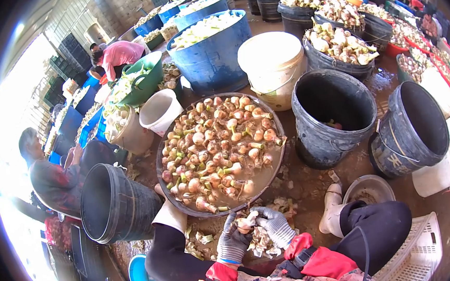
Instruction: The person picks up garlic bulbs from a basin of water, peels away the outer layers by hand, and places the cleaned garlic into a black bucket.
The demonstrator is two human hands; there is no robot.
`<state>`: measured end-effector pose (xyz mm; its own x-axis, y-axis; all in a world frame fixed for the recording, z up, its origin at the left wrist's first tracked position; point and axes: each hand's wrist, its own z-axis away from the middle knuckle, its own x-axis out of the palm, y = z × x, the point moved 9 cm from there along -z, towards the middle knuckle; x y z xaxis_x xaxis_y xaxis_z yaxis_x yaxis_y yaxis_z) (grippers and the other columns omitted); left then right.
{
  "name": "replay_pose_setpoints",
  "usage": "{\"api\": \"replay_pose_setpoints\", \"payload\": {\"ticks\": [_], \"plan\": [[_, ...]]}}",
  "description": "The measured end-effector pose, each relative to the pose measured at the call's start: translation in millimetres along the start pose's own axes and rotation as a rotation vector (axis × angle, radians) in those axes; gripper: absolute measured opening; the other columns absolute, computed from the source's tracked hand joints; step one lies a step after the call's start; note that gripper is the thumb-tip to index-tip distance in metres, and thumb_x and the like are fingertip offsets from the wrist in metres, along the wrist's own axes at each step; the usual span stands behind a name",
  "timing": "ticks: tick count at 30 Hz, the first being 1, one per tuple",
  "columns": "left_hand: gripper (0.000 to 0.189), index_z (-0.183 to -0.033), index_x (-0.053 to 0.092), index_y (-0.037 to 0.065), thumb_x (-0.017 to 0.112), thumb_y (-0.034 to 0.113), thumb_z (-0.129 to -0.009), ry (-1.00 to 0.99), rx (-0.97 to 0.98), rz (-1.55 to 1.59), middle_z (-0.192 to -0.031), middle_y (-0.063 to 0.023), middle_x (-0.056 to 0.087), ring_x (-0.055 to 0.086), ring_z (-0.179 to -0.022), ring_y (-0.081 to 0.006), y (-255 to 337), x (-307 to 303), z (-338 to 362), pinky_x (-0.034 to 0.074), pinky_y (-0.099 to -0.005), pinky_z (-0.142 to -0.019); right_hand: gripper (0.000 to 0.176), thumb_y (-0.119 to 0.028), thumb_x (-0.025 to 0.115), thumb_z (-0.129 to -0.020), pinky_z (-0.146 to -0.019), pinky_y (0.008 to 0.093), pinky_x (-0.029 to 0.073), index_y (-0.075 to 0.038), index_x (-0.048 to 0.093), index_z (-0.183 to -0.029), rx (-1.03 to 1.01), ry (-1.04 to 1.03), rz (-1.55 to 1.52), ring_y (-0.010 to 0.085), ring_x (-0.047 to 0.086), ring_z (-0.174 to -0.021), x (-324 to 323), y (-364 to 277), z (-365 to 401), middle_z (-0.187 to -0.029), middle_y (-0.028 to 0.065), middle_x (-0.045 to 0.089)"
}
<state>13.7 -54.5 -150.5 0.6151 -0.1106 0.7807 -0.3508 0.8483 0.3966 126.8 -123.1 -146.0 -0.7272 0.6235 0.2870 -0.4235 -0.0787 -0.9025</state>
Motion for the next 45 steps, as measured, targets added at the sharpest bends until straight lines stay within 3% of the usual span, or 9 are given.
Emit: {"api": "replay_pose_setpoints", "payload": {"ticks": [8,11,16,19,23,28,31,35,45], "plan": [[0.049,-0.131,0.043,0.001,0.059,0.023,-0.089,-0.075,0.064,-0.370,-0.119,-0.0164,0.054,0.058,-0.101,-0.0267,-1,-21,-9,0.051,-0.0346,-0.081,0.023,-0.020,0.061,-0.089,-0.081,0.0225,0.049,-0.002,0.064,-0.103,0.285,-0.148,-0.168,0.0097,0.060,-0.088,6,28,-1,-0.096,0.0022,0.065],[0.071,-0.138,0.033,-0.003,0.068,0.029,-0.085,-0.102,0.715,-1.757,-0.106,-0.0081,0.058,0.056,-0.094,-0.0152,23,40,14,0.046,-0.0269,-0.084,0.017,-0.018,0.063,-0.088,-0.072,0.0225,0.049,-0.003,0.066,-0.096,0.295,-0.099,-0.212,0.0086,0.059,-0.078,6,22,4,-0.088,0.0016,0.065],[0.050,-0.126,0.049,-0.001,0.058,0.034,-0.092,0.127,0.449,-0.794,-0.088,-0.0061,0.061,0.058,-0.070,-0.0125,27,4,-5,0.047,-0.0215,-0.061,0.022,-0.016,0.065,-0.086,-0.073,0.0235,0.048,0.000,0.067,-0.102,0.089,-0.106,0.006,0.0098,0.058,-0.079,15,0,2,-0.088,0.0009,0.066],[0.046,-0.082,0.060,0.012,0.044,0.054,-0.092,0.462,-0.011,-0.296,-0.056,0.0003,0.052,0.047,-0.043,-0.0130,-3,-23,-22,0.035,-0.0243,-0.037,0.024,-0.013,0.064,-0.086,-0.076,0.0265,0.048,-0.001,0.065,-0.106,-0.049,-0.140,0.194,0.0131,0.061,-0.084,17,-8,0,-0.092,0.0062,0.068],[0.054,-0.079,0.059,0.010,0.040,0.058,-0.091,0.342,-0.199,-0.436,-0.055,-0.0052,0.054,0.043,-0.036,-0.0176,-7,-51,-31,0.030,-0.0299,-0.030,0.020,-0.010,0.063,-0.084,-0.076,0.0288,0.048,-0.002,0.065,-0.102,-0.292,-0.192,0.301,0.0164,0.063,-0.084,19,-19,5,-0.093,0.0114,0.068],[0.051,-0.101,0.058,0.004,0.047,0.053,-0.091,0.133,-0.390,-0.472,-0.077,-0.0077,0.062,0.059,-0.059,-0.0157,-11,-36,-14,0.047,-0.0261,-0.045,0.018,-0.006,0.063,-0.085,-0.075,0.0255,0.049,0.000,0.065,-0.101,0.052,-0.054,0.073,0.0113,0.061,-0.083,7,8,3,-0.091,0.0041,0.067],[0.055,-0.131,0.039,0.010,0.062,0.036,-0.088,0.036,0.116,-0.665,-0.115,-0.0089,0.054,0.060,-0.096,-0.0198,12,-18,-8,0.056,-0.0364,-0.074,0.018,-0.006,0.061,-0.086,-0.075,0.0245,0.048,0.000,0.065,-0.102,0.163,-0.053,-0.120,0.0100,0.060,-0.083,1,25,-3,-0.091,0.0038,0.067],[0.054,-0.128,0.045,0.009,0.070,0.011,-0.081,0.022,0.085,-0.528,-0.114,-0.0102,0.058,0.061,-0.095,-0.0237,10,-27,-3,0.056,-0.0406,-0.077,0.020,-0.006,0.062,-0.085,-0.075,0.0244,0.048,0.001,0.065,-0.103,0.132,-0.145,0.027,0.0112,0.061,-0.083,12,12,4,-0.092,0.0057,0.067],[0.065,-0.128,0.045,0.008,0.076,0.019,-0.072,-0.207,-0.071,-0.061,-0.114,-0.0127,0.057,0.059,-0.098,-0.0270,-3,-2,18,0.053,-0.0400,-0.077,0.013,-0.013,0.056,-0.089,-0.073,0.0253,0.048,-0.003,0.064,-0.086,0.272,0.019,-0.518,0.0113,0.059,-0.077,-6,17,6,-0.085,0.0035,0.066]]}}
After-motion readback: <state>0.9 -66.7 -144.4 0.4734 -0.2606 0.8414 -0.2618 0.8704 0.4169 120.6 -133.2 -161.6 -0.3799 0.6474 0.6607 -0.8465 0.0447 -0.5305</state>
